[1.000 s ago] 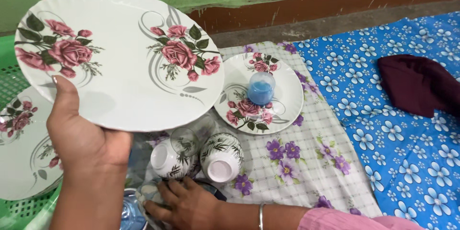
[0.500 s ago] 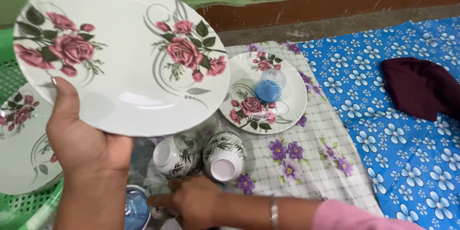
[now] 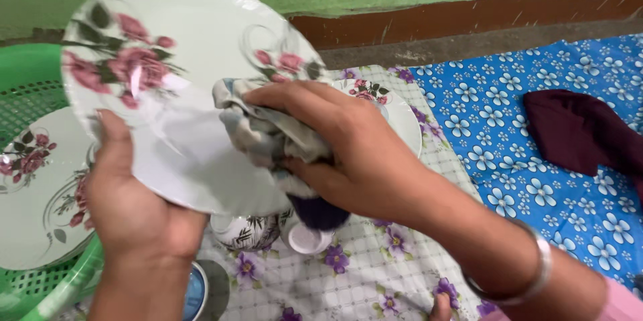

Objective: The person wipes a floral-patterned plate with a cloth, cleaning both the top and bottom surfaces, then places it in a green basket. They repeat this process with a second plate.

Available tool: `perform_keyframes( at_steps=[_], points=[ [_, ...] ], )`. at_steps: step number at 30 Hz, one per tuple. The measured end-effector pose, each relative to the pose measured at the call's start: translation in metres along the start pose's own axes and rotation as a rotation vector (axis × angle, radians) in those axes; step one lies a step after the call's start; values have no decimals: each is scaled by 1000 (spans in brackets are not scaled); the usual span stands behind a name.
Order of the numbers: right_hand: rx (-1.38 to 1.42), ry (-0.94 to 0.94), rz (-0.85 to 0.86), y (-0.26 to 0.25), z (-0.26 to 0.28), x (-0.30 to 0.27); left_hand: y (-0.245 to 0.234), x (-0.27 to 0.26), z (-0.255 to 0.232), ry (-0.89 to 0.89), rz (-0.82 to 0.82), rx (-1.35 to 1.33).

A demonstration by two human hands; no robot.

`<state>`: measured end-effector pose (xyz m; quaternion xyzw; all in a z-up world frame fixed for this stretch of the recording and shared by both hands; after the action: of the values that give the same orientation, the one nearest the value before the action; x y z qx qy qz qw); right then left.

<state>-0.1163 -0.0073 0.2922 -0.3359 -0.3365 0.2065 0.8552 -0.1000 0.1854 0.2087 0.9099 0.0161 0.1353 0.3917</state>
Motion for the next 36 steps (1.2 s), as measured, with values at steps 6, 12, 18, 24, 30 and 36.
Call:
perform_keyframes(
  at_steps=[6,12,18,24,30,36],
  points=[
    [-330,93,-106,44,-3,-10,22,-34,3,-182,-125,26],
    [-151,56,14,61,36,-42,12,-54,10,-227,-188,-28],
    [-171,22,-45,81,8,-33,-7,-67,24,-267,-243,-108],
    [-312,77,-235,75,-50,-16,-19,-67,24,-246,-305,-75],
    [-117,510,-93,74,-94,-25,-21,-59,21,-154,-264,-10],
    [-19,161,70,105,-11,-23,-34,-56,26,-155,-263,-63]
  ],
)
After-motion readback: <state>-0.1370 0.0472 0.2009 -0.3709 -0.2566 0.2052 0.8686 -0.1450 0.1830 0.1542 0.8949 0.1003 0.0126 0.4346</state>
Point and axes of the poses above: each hand's wrist, its own x-axis towards the middle knuckle, its own y-axis out of the palm, z = x × y, the point moved 7 cm from there along x, towards the middle knuckle, and after that the axes turned 2 degrees about z, right-handed, at the moved point
